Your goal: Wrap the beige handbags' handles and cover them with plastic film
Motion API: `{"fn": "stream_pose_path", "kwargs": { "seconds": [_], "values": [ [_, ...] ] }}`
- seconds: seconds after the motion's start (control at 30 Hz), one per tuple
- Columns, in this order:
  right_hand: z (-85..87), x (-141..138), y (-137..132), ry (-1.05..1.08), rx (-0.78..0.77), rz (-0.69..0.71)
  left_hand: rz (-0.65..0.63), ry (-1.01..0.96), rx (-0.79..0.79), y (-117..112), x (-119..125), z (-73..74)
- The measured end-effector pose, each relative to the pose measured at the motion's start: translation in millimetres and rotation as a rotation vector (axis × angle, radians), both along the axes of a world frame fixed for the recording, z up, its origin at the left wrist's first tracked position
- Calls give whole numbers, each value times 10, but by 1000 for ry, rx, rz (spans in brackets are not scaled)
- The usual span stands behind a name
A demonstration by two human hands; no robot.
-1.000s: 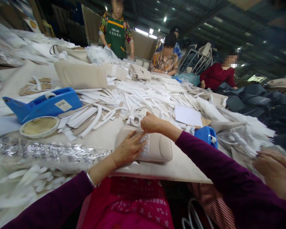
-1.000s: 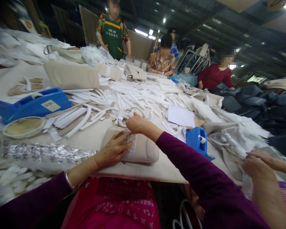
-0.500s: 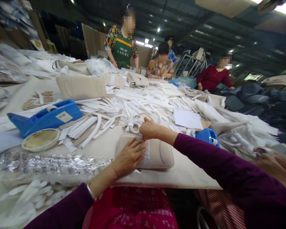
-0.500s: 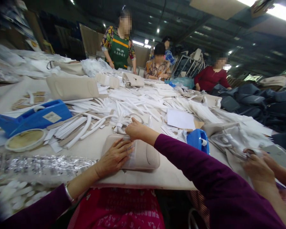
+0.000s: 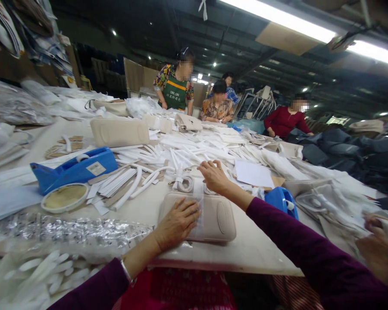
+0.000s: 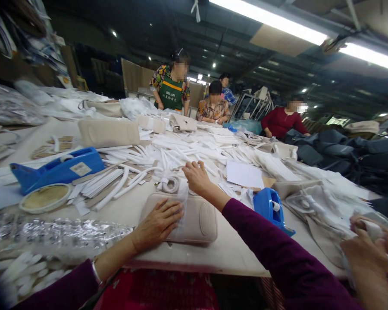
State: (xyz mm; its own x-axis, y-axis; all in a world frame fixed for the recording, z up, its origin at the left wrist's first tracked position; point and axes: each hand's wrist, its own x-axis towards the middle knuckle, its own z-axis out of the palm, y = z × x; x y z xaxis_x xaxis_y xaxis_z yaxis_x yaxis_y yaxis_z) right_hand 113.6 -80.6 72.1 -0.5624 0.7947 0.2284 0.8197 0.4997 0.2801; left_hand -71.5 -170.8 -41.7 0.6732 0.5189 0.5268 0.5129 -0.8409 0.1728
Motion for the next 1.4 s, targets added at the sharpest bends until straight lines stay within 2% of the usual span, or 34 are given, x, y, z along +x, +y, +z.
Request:
{"fn": "stream_pose_path", "kwargs": {
  "seconds": [0.07,0.13,0.23,0.3,0.43,0.5,0.6,0.73,0.9,1.07,1.17,1.27,1.4],
  "values": [
    [-88,79,-112,236,93,-37,-3,-5,6,-3,-1,1],
    [-211,159,-252,415,119,-56,-6,-8,11,-2,-1,-5],
    [-352,262,-353,532,60,-94,4,-10,20,-1,-1,-16],
    [-357,293,-286,552,-42,-150,10,-6,27,-1,0,-17],
    [-224,225,23,425,-303,-203,9,3,21,-3,-1,-10],
    [-176,148,147,335,-361,-220,9,6,9,-2,-3,-9],
    [-174,39,222,284,-384,-206,8,4,-3,0,-5,-9],
    [-204,-7,171,282,-402,-152,2,4,-32,3,-4,-3],
    [-226,102,45,388,-375,-77,-10,-4,-48,9,-1,-8],
    [-244,202,42,433,-302,-114,-2,7,-45,9,-3,-24],
    [-219,176,105,347,-352,25,2,5,-43,9,-4,-20],
    [-176,106,197,180,-486,212,1,2,-40,9,-4,-15],
    [-93,5,311,-34,-622,311,7,-7,-28,5,1,-17]
  ]
}}
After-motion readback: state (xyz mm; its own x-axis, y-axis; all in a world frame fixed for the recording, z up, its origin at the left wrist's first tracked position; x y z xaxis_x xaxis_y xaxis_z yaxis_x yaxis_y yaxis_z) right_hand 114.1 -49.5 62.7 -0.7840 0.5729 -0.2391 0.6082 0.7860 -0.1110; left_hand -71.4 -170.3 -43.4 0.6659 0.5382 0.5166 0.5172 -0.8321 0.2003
